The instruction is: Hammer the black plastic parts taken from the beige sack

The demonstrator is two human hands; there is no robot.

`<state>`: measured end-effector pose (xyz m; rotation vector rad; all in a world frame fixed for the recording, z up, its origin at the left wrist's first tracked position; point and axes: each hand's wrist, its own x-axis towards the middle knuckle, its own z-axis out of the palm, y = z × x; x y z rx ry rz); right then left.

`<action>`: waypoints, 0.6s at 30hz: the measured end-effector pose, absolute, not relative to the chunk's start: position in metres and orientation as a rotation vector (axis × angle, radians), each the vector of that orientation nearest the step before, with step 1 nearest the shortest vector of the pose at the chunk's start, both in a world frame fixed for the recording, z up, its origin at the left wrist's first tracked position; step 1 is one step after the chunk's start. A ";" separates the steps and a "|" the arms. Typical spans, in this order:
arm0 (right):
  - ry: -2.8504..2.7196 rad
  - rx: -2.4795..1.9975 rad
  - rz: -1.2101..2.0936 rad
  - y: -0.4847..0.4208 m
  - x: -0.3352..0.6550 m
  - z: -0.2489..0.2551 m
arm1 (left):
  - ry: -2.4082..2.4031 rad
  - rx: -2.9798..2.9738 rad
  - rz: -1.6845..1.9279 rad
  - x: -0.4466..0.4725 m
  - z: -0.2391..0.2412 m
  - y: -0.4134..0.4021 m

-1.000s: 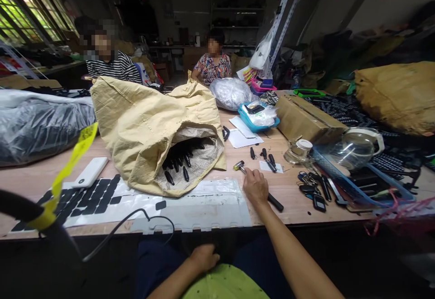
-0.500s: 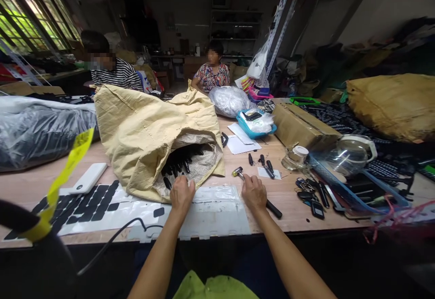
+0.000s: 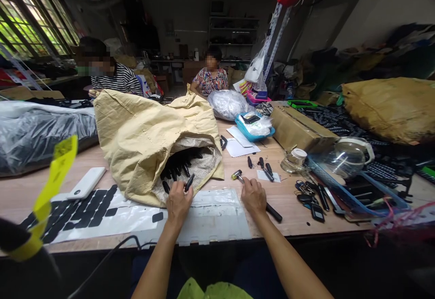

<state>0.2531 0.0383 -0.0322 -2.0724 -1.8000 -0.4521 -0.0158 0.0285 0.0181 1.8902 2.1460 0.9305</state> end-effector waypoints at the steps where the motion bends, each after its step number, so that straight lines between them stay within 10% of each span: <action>1: -1.800 -2.076 -0.446 0.038 0.253 -0.032 | 2.041 1.945 0.994 -0.012 0.018 0.025; 18: -1.806 -2.098 -0.380 0.035 0.250 -0.027 | 1.441 2.014 0.721 0.030 -0.005 0.029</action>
